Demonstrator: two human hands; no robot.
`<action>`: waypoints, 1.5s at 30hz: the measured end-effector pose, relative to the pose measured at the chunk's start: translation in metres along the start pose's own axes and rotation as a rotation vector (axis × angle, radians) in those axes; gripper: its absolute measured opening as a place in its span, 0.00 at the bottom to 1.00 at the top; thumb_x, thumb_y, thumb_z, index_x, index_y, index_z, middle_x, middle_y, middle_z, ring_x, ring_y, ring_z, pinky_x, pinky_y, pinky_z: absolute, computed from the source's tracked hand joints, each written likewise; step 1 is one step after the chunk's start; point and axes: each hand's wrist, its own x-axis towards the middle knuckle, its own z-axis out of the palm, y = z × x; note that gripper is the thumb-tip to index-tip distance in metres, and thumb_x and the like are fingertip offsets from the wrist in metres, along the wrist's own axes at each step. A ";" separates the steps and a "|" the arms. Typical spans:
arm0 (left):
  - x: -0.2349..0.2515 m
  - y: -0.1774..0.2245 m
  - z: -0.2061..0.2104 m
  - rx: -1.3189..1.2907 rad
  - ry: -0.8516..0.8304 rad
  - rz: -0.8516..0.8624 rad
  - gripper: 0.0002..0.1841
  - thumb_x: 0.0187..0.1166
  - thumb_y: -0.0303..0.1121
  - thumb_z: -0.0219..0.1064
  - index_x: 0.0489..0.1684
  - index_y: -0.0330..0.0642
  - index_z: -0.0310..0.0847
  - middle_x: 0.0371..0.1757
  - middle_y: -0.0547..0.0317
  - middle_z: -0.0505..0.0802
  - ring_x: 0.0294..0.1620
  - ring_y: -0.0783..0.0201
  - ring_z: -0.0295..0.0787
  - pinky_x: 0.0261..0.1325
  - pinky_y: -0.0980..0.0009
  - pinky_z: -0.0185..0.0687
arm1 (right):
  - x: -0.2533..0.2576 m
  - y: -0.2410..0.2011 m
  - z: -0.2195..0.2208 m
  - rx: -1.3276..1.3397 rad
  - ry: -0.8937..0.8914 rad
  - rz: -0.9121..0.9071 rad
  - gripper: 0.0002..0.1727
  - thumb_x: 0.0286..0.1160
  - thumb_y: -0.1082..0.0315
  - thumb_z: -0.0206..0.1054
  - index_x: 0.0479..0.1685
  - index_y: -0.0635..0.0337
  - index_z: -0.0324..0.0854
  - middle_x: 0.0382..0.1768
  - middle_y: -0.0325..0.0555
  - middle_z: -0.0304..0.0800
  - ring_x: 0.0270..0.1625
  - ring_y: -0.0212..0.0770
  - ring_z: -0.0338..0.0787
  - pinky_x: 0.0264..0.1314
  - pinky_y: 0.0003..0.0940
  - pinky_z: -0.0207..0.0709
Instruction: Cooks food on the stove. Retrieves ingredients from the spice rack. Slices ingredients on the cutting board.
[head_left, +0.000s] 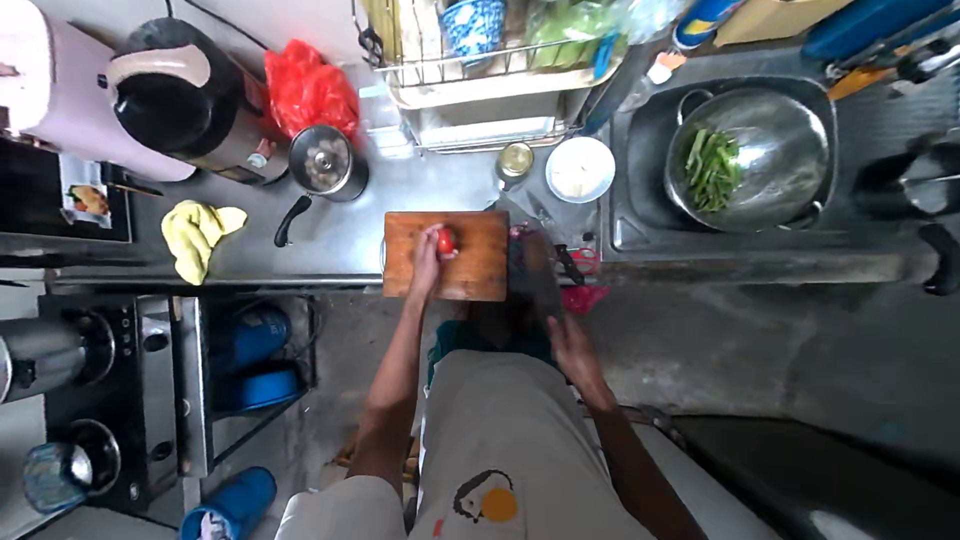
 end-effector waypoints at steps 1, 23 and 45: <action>-0.004 -0.012 -0.004 0.155 0.035 0.063 0.23 0.95 0.39 0.41 0.76 0.34 0.71 0.58 0.45 0.88 0.42 0.59 0.91 0.46 0.61 0.91 | 0.007 -0.013 0.015 -0.009 -0.056 -0.011 0.30 0.94 0.48 0.48 0.81 0.61 0.72 0.42 0.60 0.91 0.38 0.55 0.91 0.47 0.58 0.86; 0.011 -0.092 -0.035 0.897 0.293 0.432 0.27 0.95 0.40 0.34 0.53 0.34 0.82 0.61 0.42 0.87 0.69 0.49 0.81 0.79 0.57 0.72 | 0.077 -0.109 0.124 -0.306 -0.175 -0.002 0.23 0.92 0.61 0.52 0.81 0.57 0.64 0.39 0.62 0.91 0.44 0.65 0.94 0.45 0.63 0.86; 0.020 -0.091 -0.031 0.943 0.348 0.317 0.22 0.92 0.36 0.39 0.55 0.33 0.80 0.62 0.42 0.87 0.72 0.50 0.80 0.80 0.59 0.73 | 0.071 -0.132 0.137 -0.225 -0.123 -0.076 0.21 0.94 0.58 0.50 0.79 0.55 0.68 0.35 0.56 0.91 0.39 0.59 0.94 0.42 0.57 0.87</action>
